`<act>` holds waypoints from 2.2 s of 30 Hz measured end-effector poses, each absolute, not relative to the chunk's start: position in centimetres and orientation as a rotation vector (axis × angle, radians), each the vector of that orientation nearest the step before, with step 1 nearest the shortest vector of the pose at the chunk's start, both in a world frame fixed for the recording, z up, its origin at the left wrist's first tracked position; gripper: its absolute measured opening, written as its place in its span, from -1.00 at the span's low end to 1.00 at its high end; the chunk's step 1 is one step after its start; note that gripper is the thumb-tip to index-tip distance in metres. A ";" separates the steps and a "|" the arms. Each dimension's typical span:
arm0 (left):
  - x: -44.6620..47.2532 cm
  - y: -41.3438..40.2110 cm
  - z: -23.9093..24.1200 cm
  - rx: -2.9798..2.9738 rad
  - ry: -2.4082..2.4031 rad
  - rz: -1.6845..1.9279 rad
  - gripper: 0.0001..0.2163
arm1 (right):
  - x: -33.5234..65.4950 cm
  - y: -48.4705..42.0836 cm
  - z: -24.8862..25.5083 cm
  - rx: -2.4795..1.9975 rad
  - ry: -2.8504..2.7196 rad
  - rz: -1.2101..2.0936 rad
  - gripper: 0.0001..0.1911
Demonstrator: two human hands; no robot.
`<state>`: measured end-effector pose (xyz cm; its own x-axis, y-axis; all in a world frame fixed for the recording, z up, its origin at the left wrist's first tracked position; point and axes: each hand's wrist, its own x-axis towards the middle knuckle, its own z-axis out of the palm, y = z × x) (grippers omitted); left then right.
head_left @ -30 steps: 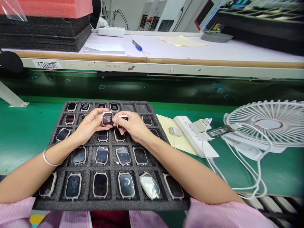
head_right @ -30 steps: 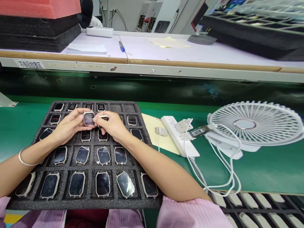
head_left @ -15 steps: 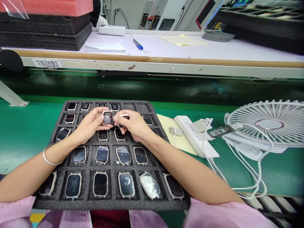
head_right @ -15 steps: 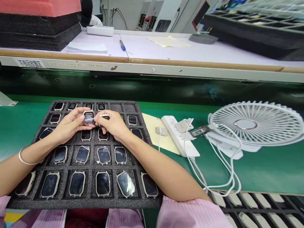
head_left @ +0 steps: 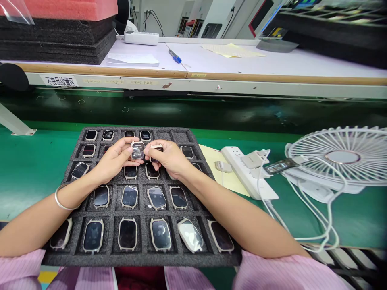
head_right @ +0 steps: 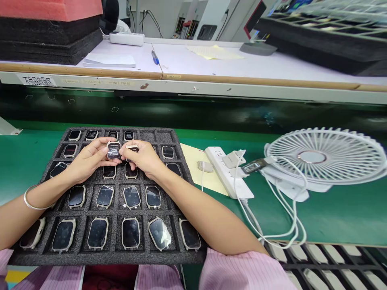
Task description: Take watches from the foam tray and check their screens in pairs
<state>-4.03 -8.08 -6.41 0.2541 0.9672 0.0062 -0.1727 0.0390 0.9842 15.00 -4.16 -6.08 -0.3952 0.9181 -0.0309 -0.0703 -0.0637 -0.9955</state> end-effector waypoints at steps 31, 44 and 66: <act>-4.2 -7.8 -5.5 0.955 1.087 1.223 -0.67 | 15.5 -3.2 -6.2 -0.744 -1.151 1.897 -0.66; -3.8 -8.2 -5.1 1.130 1.055 1.199 -0.56 | 15.6 -3.6 -6.5 -0.699 -1.233 1.856 -0.55; -3.9 -8.2 -5.1 1.194 1.087 1.209 -0.70 | 15.7 -4.0 -6.0 -0.660 -1.281 1.867 -0.46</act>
